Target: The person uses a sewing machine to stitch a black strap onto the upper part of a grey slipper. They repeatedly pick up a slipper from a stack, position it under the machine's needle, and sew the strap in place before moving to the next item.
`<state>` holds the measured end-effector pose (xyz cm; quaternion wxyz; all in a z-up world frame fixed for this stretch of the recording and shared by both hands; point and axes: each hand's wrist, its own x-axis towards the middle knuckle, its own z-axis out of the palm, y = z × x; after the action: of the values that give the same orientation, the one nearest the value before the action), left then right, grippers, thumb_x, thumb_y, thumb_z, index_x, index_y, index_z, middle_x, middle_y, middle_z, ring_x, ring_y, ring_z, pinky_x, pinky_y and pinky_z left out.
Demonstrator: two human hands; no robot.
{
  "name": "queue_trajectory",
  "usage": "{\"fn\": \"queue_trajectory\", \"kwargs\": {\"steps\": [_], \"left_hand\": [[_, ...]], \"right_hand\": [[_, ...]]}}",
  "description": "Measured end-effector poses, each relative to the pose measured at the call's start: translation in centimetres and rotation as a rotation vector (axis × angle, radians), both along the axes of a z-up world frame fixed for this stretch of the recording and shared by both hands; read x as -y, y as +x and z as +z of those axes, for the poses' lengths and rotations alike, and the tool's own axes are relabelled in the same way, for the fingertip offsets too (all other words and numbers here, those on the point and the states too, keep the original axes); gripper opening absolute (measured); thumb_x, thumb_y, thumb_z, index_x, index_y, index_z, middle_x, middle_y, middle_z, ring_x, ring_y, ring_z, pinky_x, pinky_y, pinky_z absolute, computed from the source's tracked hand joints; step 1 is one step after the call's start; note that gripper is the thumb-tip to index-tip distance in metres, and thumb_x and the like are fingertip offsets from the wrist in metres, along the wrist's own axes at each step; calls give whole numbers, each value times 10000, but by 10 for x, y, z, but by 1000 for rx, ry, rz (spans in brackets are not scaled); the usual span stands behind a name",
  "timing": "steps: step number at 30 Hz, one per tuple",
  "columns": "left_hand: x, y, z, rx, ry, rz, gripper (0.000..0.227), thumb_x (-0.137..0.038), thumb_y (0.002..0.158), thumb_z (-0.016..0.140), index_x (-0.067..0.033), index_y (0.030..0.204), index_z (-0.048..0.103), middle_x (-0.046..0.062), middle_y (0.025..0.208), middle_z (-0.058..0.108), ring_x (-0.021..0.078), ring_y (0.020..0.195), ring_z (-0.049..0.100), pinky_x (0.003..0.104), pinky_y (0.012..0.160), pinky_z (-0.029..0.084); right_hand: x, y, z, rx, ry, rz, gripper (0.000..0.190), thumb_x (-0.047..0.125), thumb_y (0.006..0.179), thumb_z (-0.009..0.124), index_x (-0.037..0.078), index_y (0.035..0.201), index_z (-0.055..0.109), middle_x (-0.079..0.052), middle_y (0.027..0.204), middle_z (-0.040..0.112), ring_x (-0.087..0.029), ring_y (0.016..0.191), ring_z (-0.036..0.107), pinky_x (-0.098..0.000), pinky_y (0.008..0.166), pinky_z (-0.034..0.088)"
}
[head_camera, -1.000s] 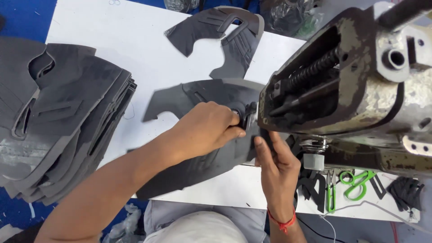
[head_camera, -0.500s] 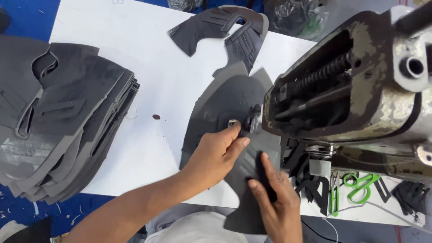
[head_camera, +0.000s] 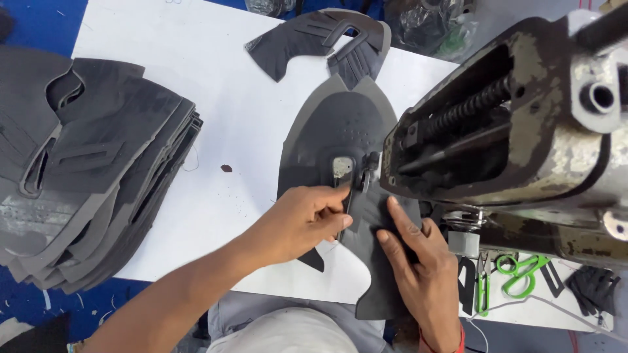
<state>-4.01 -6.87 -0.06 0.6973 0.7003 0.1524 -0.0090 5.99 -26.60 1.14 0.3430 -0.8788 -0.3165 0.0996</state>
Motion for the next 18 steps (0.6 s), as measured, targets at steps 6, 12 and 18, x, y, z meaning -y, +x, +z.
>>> {"fn": "queue_trajectory", "kwargs": {"steps": [6,12,18], "left_hand": [[-9,12,-4,15,35,-34,205,-155,973,637,47,1009,646,47,754,672,90,673,652,282,636,567],[-18,27,-3,7,28,-17,199,-122,962,655,25,1094,682,25,757,675,94,660,648,276,647,570],[-20,39,-4,-6,-63,42,381,-94,953,648,-36,1330,662,-3,779,644,69,657,605,252,649,552]], "right_hand": [[-10,11,0,-7,47,-17,436,149,882,763,93,1310,700,-85,728,393,-187,619,380,-330,520,336],[-11,30,-24,154,171,116,261,150,956,740,6,1172,713,-125,908,686,-212,807,590,-335,692,469],[-14,52,-40,154,353,171,125,128,994,745,55,1095,734,-82,1002,744,-175,887,688,-289,816,524]]}}
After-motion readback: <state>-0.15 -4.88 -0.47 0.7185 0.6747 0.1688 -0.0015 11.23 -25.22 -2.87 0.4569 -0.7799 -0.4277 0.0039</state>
